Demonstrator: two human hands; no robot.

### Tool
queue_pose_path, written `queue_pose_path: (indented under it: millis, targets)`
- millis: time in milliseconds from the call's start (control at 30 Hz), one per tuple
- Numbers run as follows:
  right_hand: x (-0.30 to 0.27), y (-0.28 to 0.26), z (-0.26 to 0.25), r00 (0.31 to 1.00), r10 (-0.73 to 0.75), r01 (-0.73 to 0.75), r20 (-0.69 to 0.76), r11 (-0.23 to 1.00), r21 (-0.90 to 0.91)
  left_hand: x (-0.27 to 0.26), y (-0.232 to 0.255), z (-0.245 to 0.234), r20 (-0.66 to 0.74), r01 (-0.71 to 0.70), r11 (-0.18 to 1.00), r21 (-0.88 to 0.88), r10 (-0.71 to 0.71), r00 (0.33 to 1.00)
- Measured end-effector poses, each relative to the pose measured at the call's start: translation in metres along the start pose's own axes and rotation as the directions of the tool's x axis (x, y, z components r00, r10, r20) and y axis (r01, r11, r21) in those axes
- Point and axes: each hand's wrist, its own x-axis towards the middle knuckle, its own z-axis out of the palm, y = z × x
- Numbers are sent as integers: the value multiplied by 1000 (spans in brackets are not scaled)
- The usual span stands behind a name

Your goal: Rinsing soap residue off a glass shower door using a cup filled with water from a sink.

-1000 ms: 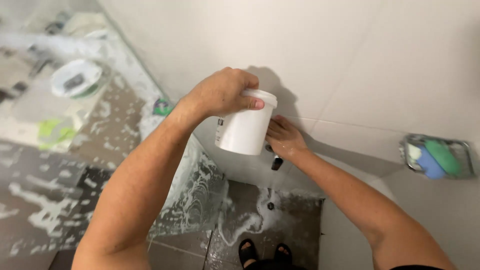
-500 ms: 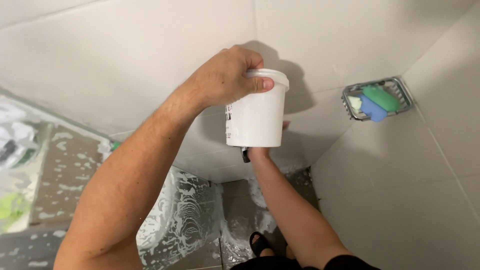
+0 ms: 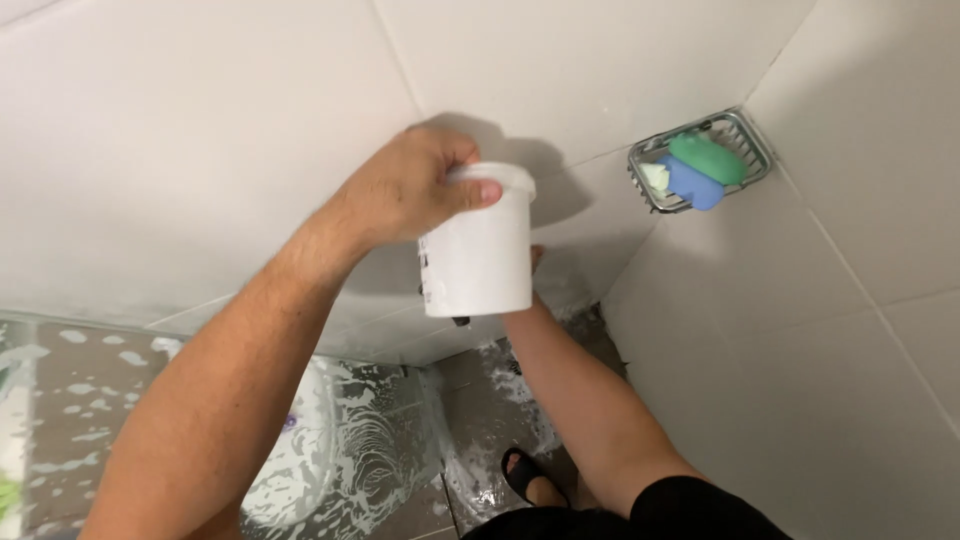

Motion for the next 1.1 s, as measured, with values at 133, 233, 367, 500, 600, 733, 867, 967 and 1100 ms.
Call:
queue_pose_path:
  millis: [133,233,367,500,600,733,867,967,1100]
  targets:
    - [18,-51,23,917,-210,124,-339,958,-257,-16,-14,2,33,41,997,-66,-39,999]
    - [25,-87,34,688,-457,162,-564,854,-494,-16,-21,11,61,81,987,-136,-73,995]
    - [20,-108,33,649,-561,323,-514,815,-482,-3,-24,32,52,75,982,-175,-66,996]
    - [-12,-73,35,942,-120,-158,-314,667,-728,22,-20,57,60,52,970,-239,-39,997]
    - [-13,-82,42,914,-182,-144,-361,688,-711,32,-10,62,19,42,936,-349,-38,999]
    - [-5,-90,50,878,-248,-112,-410,726,-679,29,-16,70,-32,-7,923,-385,-6,999]
    - [-9,-94,49,793,-330,-59,-512,795,-604,15,-23,64,0,68,891,-449,-76,997]
    - [-10,-99,41,728,-352,-35,-588,837,-545,1,-30,56,-4,77,900,-429,-86,996]
    - [-5,-95,33,626,-364,13,-690,889,-457,-29,-51,38,23,78,934,-349,-75,997]
